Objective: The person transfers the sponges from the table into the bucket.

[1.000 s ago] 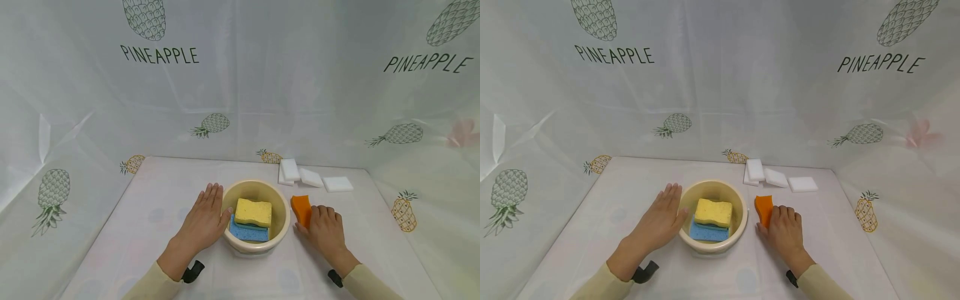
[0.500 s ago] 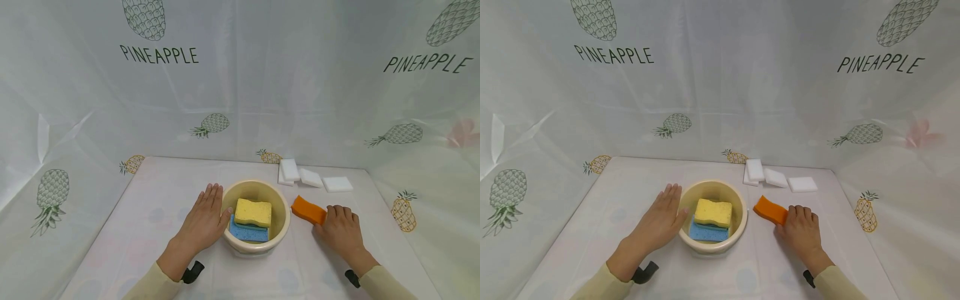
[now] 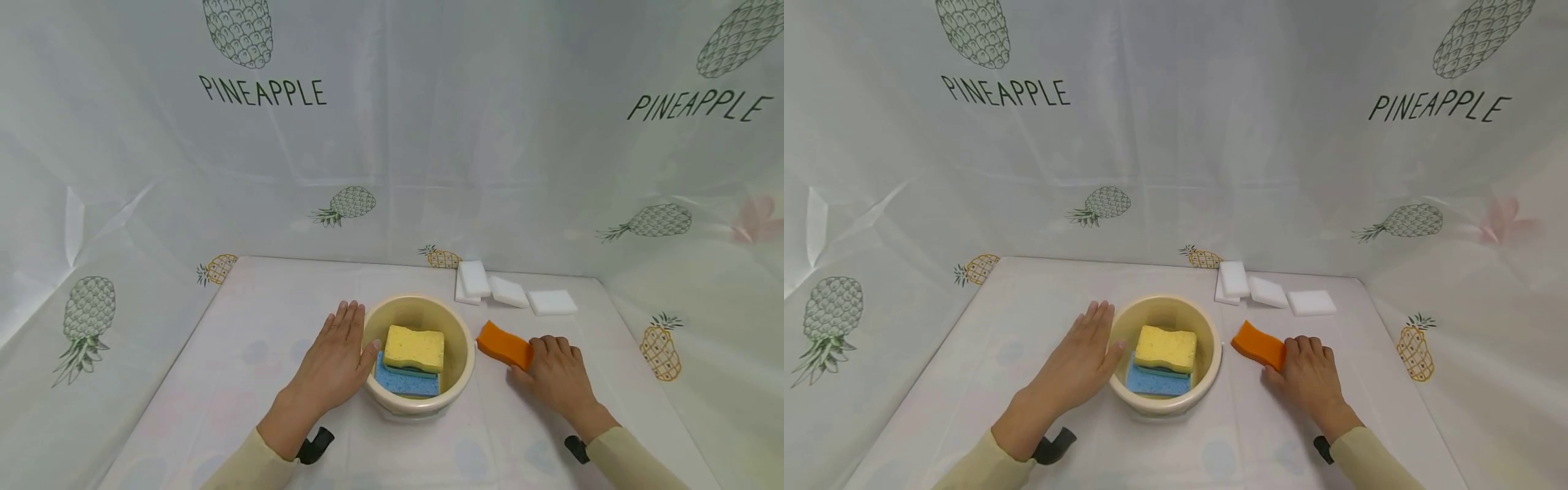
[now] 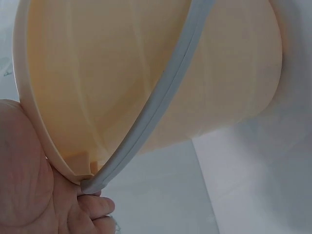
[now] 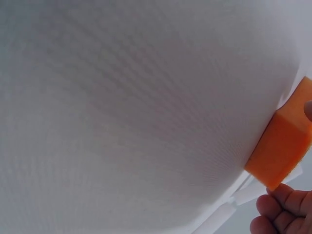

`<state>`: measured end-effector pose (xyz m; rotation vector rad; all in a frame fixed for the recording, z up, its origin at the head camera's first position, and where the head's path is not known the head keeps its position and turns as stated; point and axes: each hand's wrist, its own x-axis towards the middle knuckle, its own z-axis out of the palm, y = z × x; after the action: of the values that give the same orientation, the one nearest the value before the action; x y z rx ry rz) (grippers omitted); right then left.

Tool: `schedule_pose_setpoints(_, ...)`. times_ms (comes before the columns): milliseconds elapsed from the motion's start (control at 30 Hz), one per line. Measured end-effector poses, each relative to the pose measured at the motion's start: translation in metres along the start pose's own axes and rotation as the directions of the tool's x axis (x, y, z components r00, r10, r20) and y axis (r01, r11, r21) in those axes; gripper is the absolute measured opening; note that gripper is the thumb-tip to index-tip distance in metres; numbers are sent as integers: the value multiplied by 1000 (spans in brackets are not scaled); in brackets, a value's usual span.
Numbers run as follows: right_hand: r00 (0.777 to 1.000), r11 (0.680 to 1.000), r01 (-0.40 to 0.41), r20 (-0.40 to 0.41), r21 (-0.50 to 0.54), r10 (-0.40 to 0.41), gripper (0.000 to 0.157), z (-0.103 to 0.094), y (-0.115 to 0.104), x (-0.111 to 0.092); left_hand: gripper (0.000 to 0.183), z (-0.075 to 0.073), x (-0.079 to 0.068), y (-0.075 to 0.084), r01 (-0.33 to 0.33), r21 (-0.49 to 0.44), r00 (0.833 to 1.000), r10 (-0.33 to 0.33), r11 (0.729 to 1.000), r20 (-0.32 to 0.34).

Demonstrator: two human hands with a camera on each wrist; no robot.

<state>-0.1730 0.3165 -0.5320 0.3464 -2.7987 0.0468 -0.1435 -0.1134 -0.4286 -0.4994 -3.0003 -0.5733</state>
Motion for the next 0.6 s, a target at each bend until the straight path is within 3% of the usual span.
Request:
schedule_pose_setpoints(400,996,997,-53,79,55,48,59,-5,0,7,74,1,1,0,-1,8,1000,1,1000,-1)
schedule_pose_setpoints(600,998,994,-54,17,94,52,60,-18,1,10,73,0,1,-1,5,6,1000,-5,1000,17)
